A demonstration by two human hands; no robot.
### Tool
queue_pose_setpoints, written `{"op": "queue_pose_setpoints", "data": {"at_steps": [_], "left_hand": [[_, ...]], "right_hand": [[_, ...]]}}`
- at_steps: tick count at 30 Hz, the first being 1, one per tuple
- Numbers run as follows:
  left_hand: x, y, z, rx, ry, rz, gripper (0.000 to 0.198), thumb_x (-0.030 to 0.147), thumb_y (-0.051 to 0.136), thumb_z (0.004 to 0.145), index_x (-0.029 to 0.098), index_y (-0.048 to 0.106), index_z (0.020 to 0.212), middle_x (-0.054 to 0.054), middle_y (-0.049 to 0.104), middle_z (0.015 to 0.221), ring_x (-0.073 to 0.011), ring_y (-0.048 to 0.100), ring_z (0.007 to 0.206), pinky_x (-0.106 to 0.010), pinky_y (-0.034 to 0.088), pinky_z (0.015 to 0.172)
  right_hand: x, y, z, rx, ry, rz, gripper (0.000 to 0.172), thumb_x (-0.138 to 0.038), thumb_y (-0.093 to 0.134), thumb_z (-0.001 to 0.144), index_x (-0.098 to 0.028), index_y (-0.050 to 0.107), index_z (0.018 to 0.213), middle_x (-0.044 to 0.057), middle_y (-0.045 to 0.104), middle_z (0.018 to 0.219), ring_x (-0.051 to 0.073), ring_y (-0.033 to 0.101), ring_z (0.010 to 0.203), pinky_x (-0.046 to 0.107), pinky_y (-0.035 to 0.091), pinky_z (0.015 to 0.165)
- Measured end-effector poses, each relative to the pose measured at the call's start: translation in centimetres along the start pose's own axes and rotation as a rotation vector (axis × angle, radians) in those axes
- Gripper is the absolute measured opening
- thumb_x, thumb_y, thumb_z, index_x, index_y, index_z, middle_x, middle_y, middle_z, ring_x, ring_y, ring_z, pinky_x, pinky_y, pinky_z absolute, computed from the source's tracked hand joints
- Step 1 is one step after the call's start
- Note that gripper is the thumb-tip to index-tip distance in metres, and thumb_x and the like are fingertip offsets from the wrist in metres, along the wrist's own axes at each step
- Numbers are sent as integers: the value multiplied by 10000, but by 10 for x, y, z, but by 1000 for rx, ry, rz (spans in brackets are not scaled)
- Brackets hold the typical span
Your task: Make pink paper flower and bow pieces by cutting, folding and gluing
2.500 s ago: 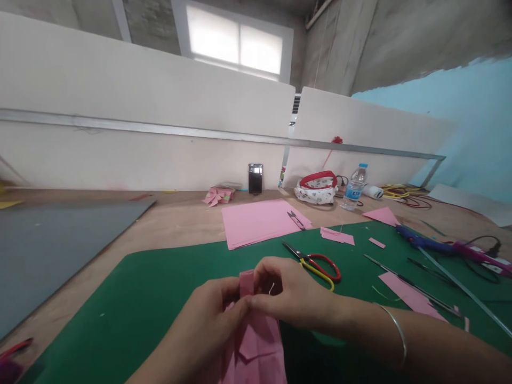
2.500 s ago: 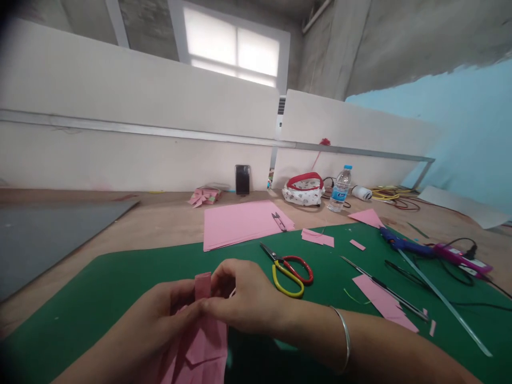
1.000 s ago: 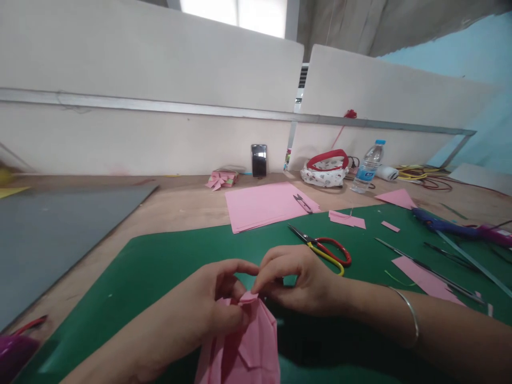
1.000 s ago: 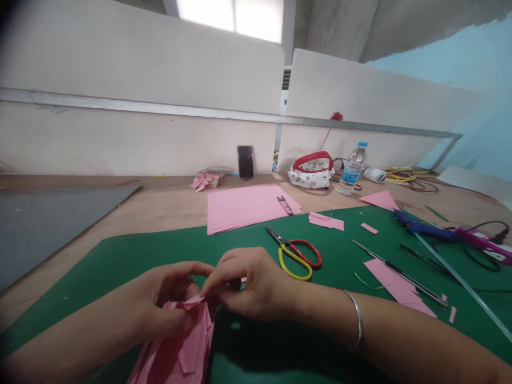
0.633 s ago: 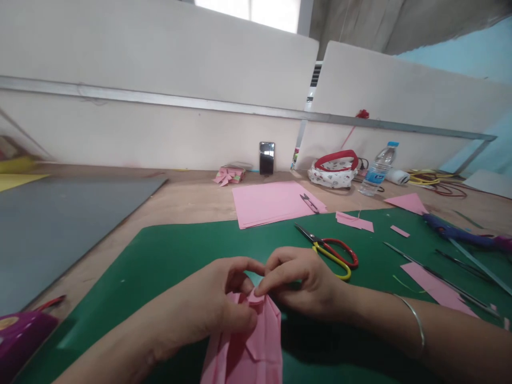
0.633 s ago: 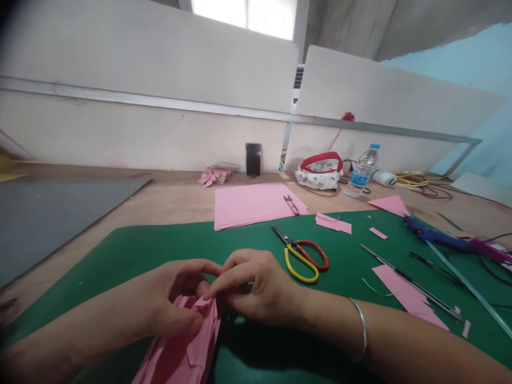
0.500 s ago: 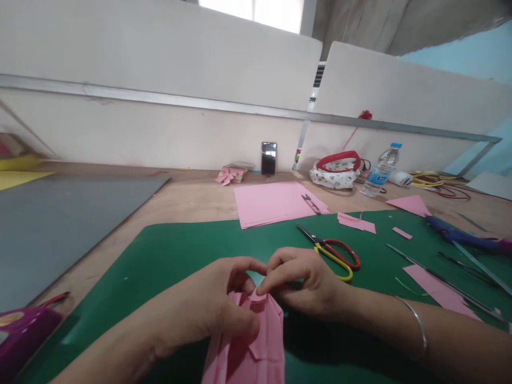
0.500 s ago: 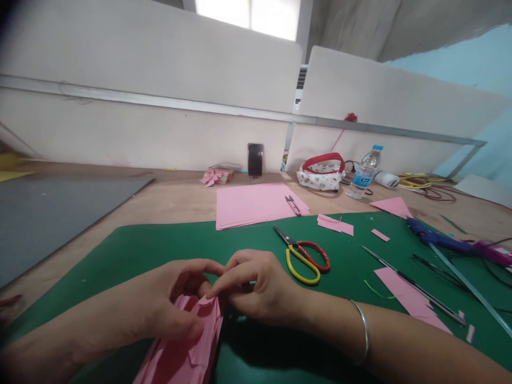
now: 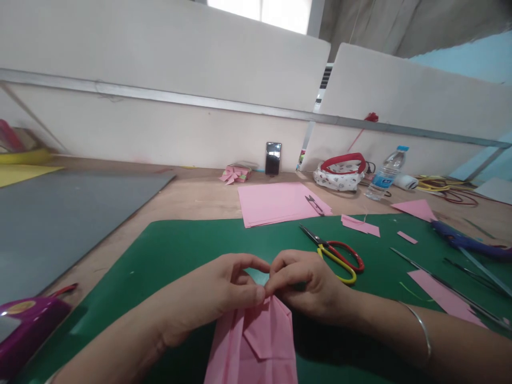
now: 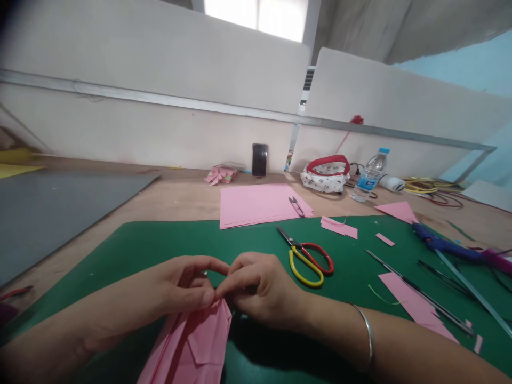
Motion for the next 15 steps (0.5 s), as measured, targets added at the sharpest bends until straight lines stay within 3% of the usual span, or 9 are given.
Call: {"op": "queue_pose_setpoints", "data": {"at_steps": [8,10,12,15], "left_hand": [[2,0,1,59,-15,-43,339,163,625,703,137,563,1036,74,558,565,-88,443,542,-223,315,541],[4,0,0,101,-20,-52,341,162,627,692,141,559,1026,80,553,549,-91,455,529,-225,324,534],[4,-2,0,150,-15,-49,347,184,642,687,150,555,1021,91,535,534,-94,463,518,-226,329,522],[0,-3,2,191,10,-32,345,186,645,674,157,551,1005,97,525,522,-97,476,507,-226,333,503]], "right_hand": [[-1,-2,3,-6,13,-46,200,-100,560,795,-149,748,842,55,614,786,121,583,708,217,455,655],[-3,-8,6,41,129,-38,213,-116,534,808,-149,732,878,54,623,802,122,580,711,223,449,646],[-2,-13,6,75,351,-10,175,-173,537,813,-138,702,859,41,628,763,119,564,668,216,430,588],[-3,-10,2,-29,651,9,223,-323,581,794,-131,626,687,-3,564,604,95,481,556,192,338,473]]}}
Point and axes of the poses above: each hand's wrist, its own z-axis towards the middle knuckle, its own y-axis out of the palm, x = y × z, the point moved 5 cm from there along z, towards the middle knuckle
